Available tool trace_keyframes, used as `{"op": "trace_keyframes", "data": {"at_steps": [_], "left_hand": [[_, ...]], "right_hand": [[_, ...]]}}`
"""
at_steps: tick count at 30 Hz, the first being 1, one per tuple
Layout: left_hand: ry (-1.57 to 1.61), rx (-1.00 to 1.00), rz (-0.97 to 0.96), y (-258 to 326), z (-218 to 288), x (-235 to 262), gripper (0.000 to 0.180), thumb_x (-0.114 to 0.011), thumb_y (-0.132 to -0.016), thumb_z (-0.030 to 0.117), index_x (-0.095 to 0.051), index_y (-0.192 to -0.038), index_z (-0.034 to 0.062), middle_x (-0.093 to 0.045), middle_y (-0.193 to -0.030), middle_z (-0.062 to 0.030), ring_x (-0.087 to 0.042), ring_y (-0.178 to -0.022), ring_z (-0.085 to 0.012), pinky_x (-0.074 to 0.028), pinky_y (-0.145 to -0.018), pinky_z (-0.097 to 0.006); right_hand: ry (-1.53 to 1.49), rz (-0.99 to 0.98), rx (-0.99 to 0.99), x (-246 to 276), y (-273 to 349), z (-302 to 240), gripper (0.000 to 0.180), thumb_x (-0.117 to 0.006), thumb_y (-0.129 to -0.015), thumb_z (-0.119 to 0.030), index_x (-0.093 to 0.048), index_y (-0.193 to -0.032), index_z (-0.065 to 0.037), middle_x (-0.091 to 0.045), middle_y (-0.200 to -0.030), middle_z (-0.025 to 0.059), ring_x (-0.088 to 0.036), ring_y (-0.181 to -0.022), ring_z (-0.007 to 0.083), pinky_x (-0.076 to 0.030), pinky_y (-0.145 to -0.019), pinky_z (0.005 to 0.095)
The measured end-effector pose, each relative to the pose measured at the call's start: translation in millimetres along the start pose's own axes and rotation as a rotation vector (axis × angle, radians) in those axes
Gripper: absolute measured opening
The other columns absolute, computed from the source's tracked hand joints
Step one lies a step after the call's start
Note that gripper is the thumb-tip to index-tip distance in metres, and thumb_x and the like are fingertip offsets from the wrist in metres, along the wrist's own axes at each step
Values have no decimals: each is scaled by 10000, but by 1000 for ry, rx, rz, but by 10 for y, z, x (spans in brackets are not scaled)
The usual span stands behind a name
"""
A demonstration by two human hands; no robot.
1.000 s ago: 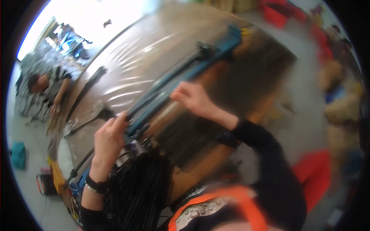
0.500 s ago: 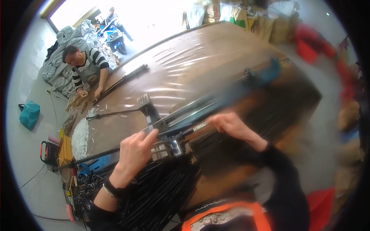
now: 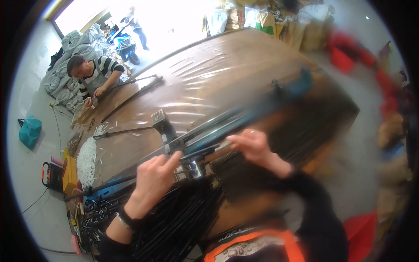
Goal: Manually organizing and securing metal rods or cable components onto an industrial assembly jig.
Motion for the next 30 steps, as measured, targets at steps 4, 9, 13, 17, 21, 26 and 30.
{"op": "trace_keyframes", "data": {"at_steps": [4, 9, 13, 17, 21, 26, 30], "left_hand": [[-12, 11, 41, 43, -97, 119, 248, -646, -834, 76, -649, -1079, 118, -509, -660, -62, -543, -587, -225, -438, -518, -358], [39, -20, 28, 27, 15, -9, 253, -641, -823, 51, -658, -1069, 109, -513, -673, -74, -540, -606, -244, -437, -532, -372], [-22, 33, 51, 148, -162, 136, 241, -635, -819, 36, -654, -1052, 95, -517, -682, -79, -550, -622, -259, -446, -550, -378], [110, 38, -4, 176, -55, 1, 252, -619, -818, 16, -634, -1061, 76, -532, -708, -97, -560, -649, -290, -455, -569, -401], [9, 129, 92, 394, -458, 210, 230, -592, -853, 4, -610, -1076, 57, -554, -750, -137, -575, -694, -328, -470, -599, -400], [-55, 346, 297, 709, -1127, 798, 154, -569, -924, 41, -592, -1070, 1, -622, -928, -226, -614, -827, -403, -487, -701, -430], [-53, 340, 305, 670, -1176, 817, 187, -577, -942, 70, -603, -1114, 4, -634, -942, -227, -611, -792, -391, -479, -681, -415]], "right_hand": [[9, 32, 33, 186, -22, 168, 304, -763, -798, -178, -710, -1089, -106, -552, -650, 20, -518, -547, 177, -418, -496, 309], [-15, 24, 114, -110, -120, -194, 285, -728, -853, -243, -709, -1105, -110, -527, -624, 14, -498, -508, 147, -392, -447, 282], [-11, 112, 123, 93, -119, 6, 288, -729, -853, -251, -708, -1103, -109, -517, -617, 15, -482, -485, 136, -383, -430, 278], [-87, 94, 98, -199, -151, -275, 286, -718, -859, -219, -695, -1122, -109, -522, -630, 22, -508, -522, 155, -415, -465, 291], [159, 87, 53, 68, -99, 91, 250, -695, -869, -182, -683, -1105, -101, -556, -666, 48, -538, -574, 208, -444, -512, 330], [92, 11, -168, -165, 97, 704, 139, -648, -899, -148, -667, -1012, -70, -625, -763, 111, -591, -662, 263, -479, -592, 364], [-248, -317, -527, -844, -346, 631, 102, -630, -926, -153, -663, -950, -60, -673, -792, 103, -655, -706, 204, -503, -633, 325]]}}
Point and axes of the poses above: each hand's wrist, its own y-axis away from the middle knuckle, its own x-axis out of the back of the hand, z = x × y, the point moved 9 cm from there along -y, towards the middle knuckle
